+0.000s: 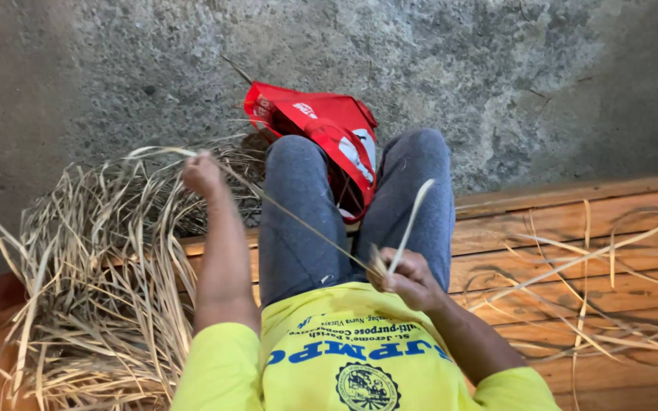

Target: Stripping and preparing straw fibers using a small wooden tool

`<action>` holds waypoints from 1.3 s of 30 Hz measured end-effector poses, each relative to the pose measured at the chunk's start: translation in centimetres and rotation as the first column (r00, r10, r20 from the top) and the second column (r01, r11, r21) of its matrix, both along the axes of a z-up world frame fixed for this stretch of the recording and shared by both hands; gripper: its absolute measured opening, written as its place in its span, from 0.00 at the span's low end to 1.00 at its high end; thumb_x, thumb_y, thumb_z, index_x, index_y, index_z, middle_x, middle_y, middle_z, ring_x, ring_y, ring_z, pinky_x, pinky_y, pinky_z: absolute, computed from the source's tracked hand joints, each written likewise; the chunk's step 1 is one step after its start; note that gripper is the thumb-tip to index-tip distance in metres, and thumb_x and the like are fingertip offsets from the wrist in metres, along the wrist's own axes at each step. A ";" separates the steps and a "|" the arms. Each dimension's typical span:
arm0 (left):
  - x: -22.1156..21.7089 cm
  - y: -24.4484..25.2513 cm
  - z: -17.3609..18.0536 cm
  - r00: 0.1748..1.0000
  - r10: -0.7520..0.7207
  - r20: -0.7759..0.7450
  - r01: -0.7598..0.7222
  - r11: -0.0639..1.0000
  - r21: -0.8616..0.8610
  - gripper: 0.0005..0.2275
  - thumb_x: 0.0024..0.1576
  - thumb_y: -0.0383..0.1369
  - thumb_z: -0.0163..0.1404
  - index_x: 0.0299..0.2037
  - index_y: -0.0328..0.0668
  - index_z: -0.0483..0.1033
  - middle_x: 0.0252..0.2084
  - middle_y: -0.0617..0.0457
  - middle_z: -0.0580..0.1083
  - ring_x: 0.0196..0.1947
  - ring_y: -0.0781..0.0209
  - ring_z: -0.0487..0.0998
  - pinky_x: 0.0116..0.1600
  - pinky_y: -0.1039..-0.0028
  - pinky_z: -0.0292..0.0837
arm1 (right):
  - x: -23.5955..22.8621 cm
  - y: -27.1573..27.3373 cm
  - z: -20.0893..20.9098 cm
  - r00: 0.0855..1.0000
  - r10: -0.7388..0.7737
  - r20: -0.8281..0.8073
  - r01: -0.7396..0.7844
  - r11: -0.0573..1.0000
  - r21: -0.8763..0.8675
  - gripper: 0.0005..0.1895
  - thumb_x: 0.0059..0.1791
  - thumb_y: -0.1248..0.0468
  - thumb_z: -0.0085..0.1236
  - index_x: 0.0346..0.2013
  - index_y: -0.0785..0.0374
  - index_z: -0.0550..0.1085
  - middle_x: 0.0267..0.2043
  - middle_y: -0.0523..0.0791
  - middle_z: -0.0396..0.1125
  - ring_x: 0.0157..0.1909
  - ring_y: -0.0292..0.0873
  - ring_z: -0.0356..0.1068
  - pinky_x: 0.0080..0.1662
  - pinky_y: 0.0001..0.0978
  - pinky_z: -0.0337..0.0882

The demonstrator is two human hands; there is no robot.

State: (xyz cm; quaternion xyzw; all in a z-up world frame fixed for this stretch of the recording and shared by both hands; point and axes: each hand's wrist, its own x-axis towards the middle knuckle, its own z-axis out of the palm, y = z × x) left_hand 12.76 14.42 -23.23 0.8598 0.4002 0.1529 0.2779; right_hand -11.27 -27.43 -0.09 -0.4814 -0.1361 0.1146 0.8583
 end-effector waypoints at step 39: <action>-12.3 -22.0 20.7 0.861 -0.052 0.506 0.506 -0.016 -0.862 0.06 0.63 0.33 0.52 0.47 0.43 0.75 0.37 0.50 0.79 0.29 0.68 0.79 0.32 0.89 0.71 | 13.6 7.9 -0.5 0.893 -0.423 -0.157 0.271 0.781 -0.563 0.10 0.54 0.56 0.62 0.41 0.58 0.75 0.28 0.47 0.69 0.34 0.39 0.64 0.39 0.34 0.72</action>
